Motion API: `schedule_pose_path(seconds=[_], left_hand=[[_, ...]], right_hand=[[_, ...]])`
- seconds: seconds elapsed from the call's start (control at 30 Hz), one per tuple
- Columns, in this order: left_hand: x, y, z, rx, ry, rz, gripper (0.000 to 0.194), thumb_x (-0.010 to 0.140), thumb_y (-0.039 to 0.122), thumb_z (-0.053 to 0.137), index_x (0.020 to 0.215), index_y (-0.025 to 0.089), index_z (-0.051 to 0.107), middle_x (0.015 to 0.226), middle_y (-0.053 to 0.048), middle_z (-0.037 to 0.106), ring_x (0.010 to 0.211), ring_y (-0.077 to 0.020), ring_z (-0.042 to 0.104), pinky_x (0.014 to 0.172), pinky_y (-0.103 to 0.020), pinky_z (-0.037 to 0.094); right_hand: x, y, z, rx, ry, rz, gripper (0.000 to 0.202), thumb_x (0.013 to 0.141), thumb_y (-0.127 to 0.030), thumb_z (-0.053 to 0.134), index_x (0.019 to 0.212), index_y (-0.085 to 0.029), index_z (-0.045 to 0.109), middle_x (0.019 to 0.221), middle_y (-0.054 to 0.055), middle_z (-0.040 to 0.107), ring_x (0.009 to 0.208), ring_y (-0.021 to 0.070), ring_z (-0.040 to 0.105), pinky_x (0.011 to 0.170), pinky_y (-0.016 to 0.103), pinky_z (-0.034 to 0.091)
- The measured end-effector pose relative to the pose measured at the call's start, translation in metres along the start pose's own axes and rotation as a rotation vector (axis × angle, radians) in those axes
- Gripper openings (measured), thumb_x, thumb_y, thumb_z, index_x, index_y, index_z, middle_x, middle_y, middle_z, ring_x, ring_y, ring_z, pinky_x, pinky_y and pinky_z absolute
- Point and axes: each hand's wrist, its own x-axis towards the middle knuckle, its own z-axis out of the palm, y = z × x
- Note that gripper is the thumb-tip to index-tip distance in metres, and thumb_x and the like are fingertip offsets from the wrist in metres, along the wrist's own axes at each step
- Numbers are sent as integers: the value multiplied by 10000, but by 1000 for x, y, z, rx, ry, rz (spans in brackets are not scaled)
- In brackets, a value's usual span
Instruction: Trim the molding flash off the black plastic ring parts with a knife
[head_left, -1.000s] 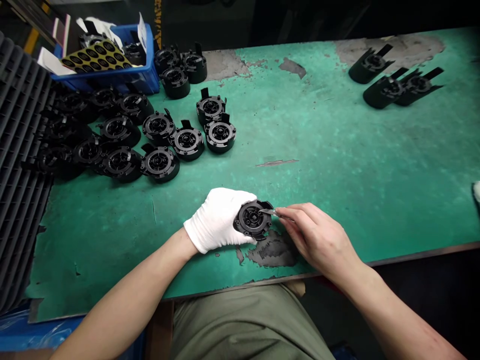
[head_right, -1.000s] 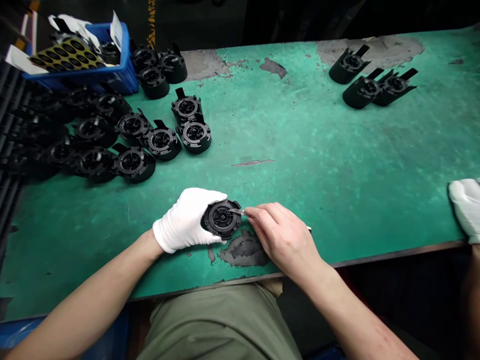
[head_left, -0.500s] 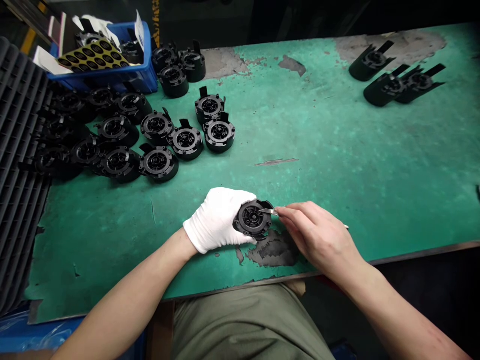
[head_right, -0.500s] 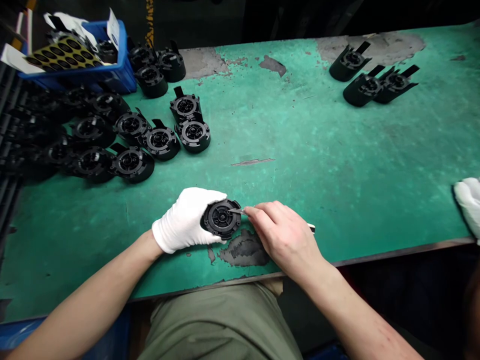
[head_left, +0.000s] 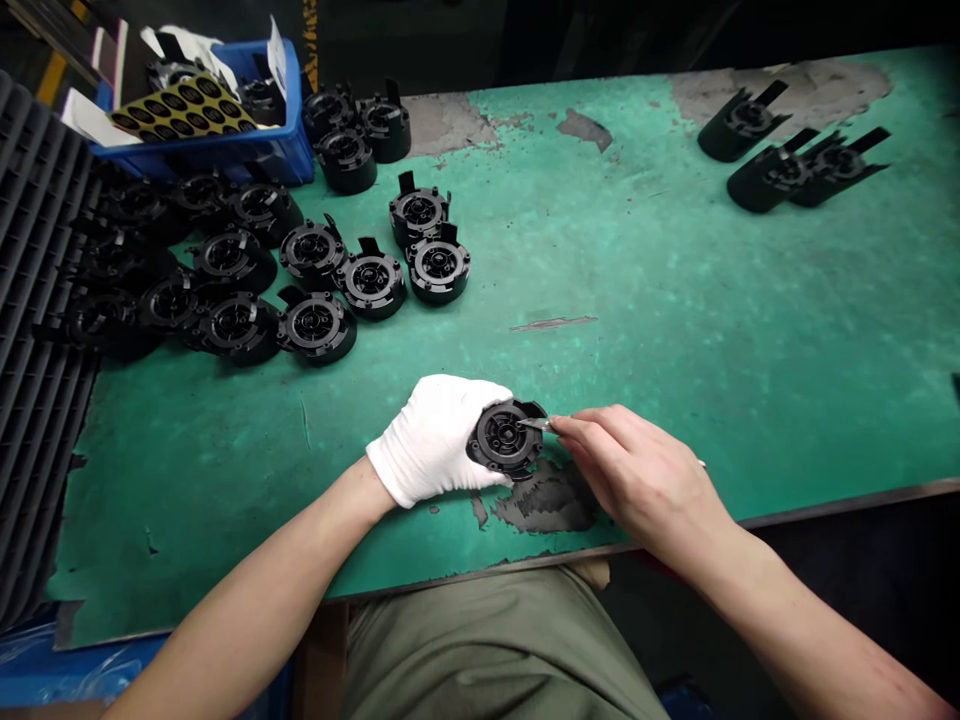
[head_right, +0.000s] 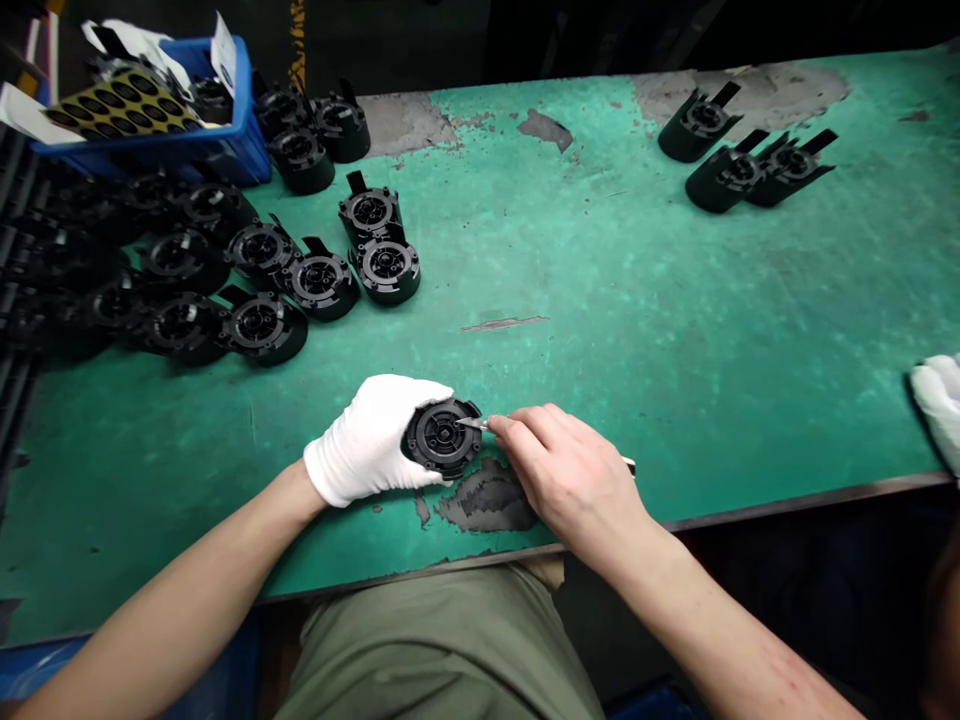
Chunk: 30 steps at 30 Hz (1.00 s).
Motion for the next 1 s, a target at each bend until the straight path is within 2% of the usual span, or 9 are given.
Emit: schedule_pose_path(seconds=[0.23,0.37,0.77,1.0], left_hand=[[1,-1,-1,-22,-11,0,583,871,695,825,1177,207,738,1058,-93,824,997,-338,823,917,-436,607],[0,-2,0,1,20,20,574,873,710,810,1142,208,738,1112,-112,832,1021,-359,829,914,-456,620],[1,1,0,61,48,41,538,859,700,805,1074,211,738,1125,-129,836,992,-363,839,864,-450,642],[0,1,-1,40,22,16,560,868,698,806,1145,216,742,1105,-109,831,1004,-357,831,895,-450,631]], right_hand=[[-8,-3,5,57,27,89,239,1062,-105,663,1297,-149,660,1085,102,733,909,211,678,772,324,534],[-10,-5,7,78,32,102,241,1053,-95,670,1289,-144,664,1099,106,733,923,212,688,801,326,545],[-3,0,3,65,11,47,223,1077,-112,647,1297,-148,646,1083,93,739,898,199,669,776,318,538],[-2,9,5,59,-6,-16,256,1053,-73,665,1300,-139,655,1103,95,745,901,200,643,775,328,510]])
